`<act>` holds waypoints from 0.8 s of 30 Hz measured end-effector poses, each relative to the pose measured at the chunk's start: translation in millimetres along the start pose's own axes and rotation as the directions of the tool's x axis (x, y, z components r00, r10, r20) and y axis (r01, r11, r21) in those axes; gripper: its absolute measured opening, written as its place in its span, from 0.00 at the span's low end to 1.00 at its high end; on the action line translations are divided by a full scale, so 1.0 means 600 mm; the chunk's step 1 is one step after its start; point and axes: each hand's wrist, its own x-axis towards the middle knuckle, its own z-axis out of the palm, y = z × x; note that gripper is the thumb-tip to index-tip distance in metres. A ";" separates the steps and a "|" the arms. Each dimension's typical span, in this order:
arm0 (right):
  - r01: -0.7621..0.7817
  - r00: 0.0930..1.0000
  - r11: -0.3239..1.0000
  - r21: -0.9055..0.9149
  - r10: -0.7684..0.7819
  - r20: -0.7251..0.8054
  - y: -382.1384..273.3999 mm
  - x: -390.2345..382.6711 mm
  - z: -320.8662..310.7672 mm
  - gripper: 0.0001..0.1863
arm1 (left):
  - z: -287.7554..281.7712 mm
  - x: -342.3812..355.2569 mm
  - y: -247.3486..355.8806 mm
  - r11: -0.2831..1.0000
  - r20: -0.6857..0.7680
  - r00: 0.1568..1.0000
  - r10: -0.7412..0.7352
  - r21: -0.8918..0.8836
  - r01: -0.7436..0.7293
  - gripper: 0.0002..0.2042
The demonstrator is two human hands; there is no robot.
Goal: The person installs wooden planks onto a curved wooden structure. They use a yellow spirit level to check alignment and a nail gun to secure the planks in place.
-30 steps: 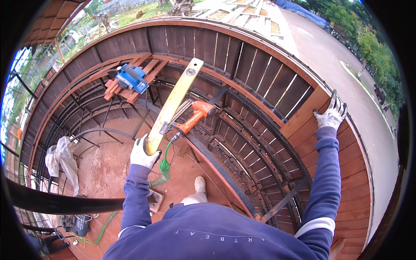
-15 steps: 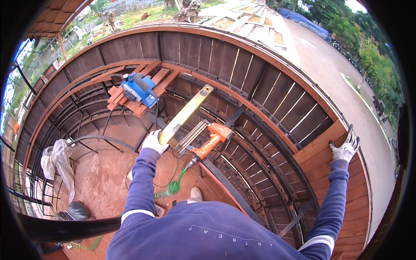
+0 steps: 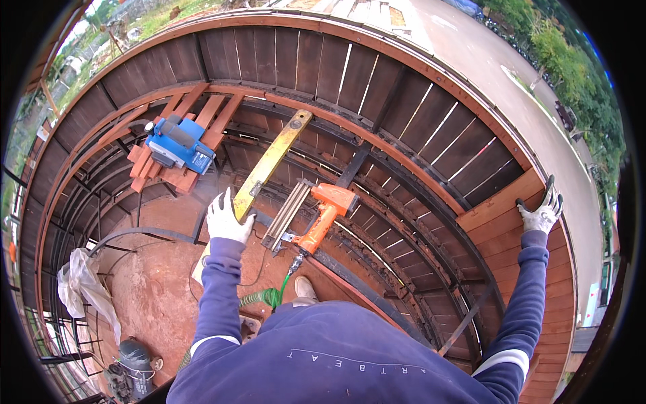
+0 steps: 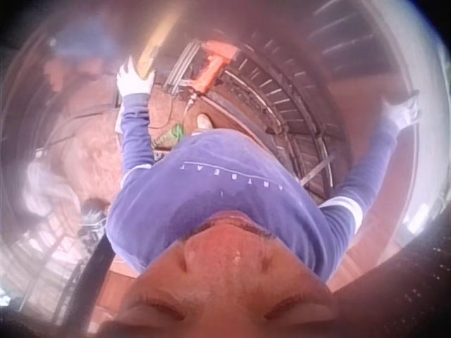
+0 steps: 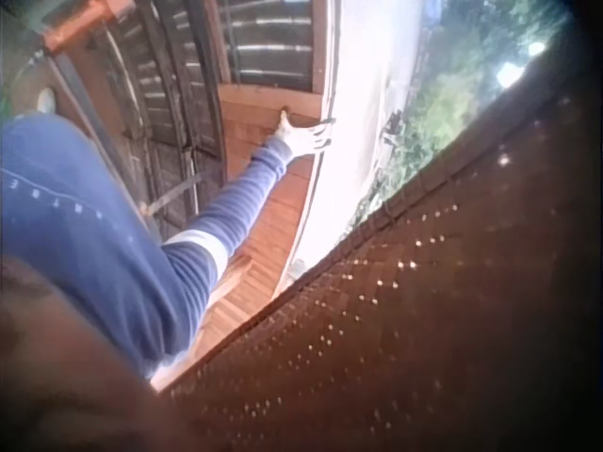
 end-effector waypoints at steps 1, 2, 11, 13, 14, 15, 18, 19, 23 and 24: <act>-0.004 1.000 1.000 -0.012 0.004 0.004 -0.002 -0.001 0.000 0.67 | -0.006 -0.010 0.037 0.996 -0.083 0.996 0.029 -0.083 -0.036 0.43; -0.015 1.000 0.999 -0.029 0.015 0.014 -0.005 -0.002 -0.001 0.67 | -0.012 -0.024 0.085 0.977 -0.061 0.998 0.034 -0.206 -0.046 0.42; -0.023 1.000 0.999 0.035 0.023 -0.008 0.007 -0.006 -0.016 0.69 | 0.096 -0.054 0.262 0.965 0.492 0.858 0.145 0.120 -0.232 0.49; 0.030 0.999 0.991 0.130 -0.027 -0.024 -0.010 -0.004 -0.034 0.69 | 0.116 -0.053 0.269 0.970 0.470 0.876 0.108 0.142 -0.196 0.45; -0.016 0.999 0.996 0.091 0.012 0.037 -0.030 0.001 -0.048 0.69 | 0.117 -0.053 0.270 0.972 0.455 0.883 0.119 0.129 -0.198 0.44; -0.031 0.997 0.996 0.084 0.025 0.072 -0.031 0.007 -0.052 0.69 | 0.149 -0.055 0.252 0.967 0.401 0.908 0.123 0.158 -0.201 0.43; -0.050 0.989 0.998 0.030 0.045 0.138 -0.019 0.013 -0.035 0.69 | 0.106 -0.049 0.264 0.974 0.438 0.899 0.023 0.191 -0.118 0.46; -0.068 0.986 0.998 0.004 0.066 0.152 -0.012 0.011 -0.035 0.69 | 0.080 -0.044 0.268 0.981 0.459 0.888 0.019 0.165 -0.106 0.47; -0.036 0.980 0.999 -0.001 0.036 0.197 -0.004 0.007 -0.039 0.68 | -0.054 -0.067 0.294 0.992 0.350 0.929 0.122 -0.059 -0.107 0.39; -0.028 0.982 1.000 0.001 0.028 0.185 -0.003 0.006 -0.037 0.67 | -0.088 -0.077 0.304 0.980 0.288 0.948 0.137 -0.181 -0.087 0.36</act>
